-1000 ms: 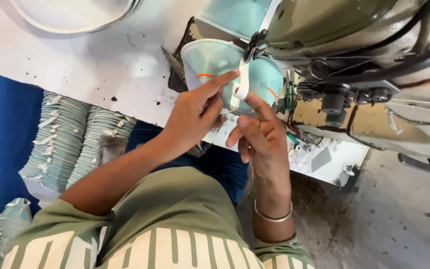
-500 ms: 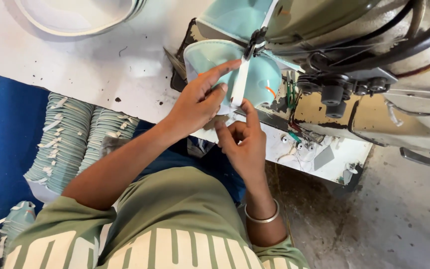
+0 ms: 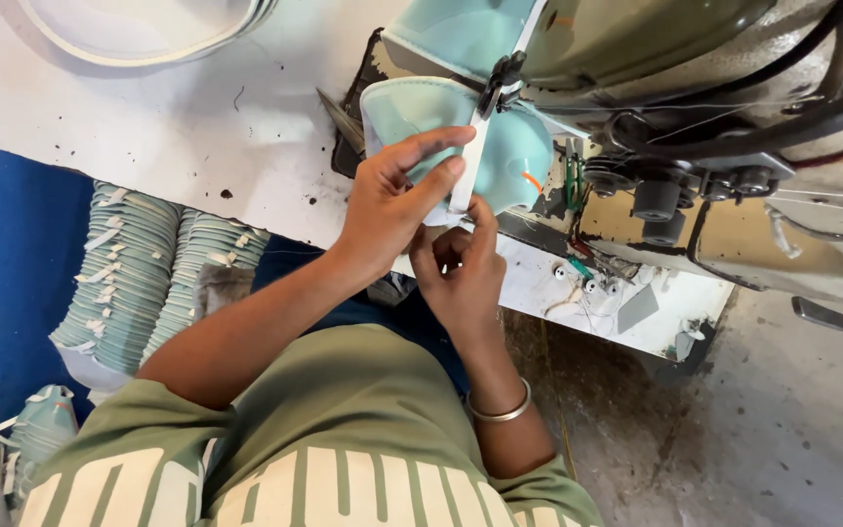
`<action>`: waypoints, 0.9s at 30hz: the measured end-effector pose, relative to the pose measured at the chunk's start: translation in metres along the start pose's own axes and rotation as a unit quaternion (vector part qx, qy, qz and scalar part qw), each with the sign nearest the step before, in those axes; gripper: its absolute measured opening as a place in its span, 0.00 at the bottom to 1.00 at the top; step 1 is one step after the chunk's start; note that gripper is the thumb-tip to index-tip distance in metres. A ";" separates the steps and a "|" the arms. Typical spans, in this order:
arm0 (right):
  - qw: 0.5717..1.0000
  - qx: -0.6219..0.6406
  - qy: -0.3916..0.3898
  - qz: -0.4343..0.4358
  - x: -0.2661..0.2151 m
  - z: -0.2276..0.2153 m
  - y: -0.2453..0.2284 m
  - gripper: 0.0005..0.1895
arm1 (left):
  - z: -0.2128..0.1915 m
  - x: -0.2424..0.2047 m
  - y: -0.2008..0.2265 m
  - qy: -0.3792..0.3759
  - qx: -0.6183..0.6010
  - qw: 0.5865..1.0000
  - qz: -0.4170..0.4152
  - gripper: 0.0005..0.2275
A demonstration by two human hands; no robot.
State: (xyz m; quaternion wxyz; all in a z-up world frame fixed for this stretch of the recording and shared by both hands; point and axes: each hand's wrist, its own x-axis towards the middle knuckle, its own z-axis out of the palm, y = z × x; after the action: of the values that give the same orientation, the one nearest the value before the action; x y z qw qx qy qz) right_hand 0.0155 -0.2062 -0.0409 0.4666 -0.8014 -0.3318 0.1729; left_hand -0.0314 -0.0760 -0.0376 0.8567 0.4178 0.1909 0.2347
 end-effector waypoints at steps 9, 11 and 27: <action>1.000 0.009 -0.008 -0.007 0.000 -0.002 0.006 0.35 | 0.009 0.001 -0.008 0.078 0.090 0.992 0.043 0.14; 0.999 0.033 -0.029 -0.011 0.001 -0.011 0.002 0.35 | 0.008 0.003 -0.009 0.067 0.118 0.988 0.072 0.14; 0.996 -0.035 0.064 -0.046 0.052 -0.067 -0.009 0.20 | -0.010 0.029 -0.003 0.011 0.271 0.955 0.116 0.19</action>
State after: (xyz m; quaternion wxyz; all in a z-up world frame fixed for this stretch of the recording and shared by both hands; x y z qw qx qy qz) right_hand 0.0894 -0.2094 0.0024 0.4658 -0.8105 -0.3441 0.0878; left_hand -0.0124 -0.0555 -0.0498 0.6760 0.6512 0.2068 0.2761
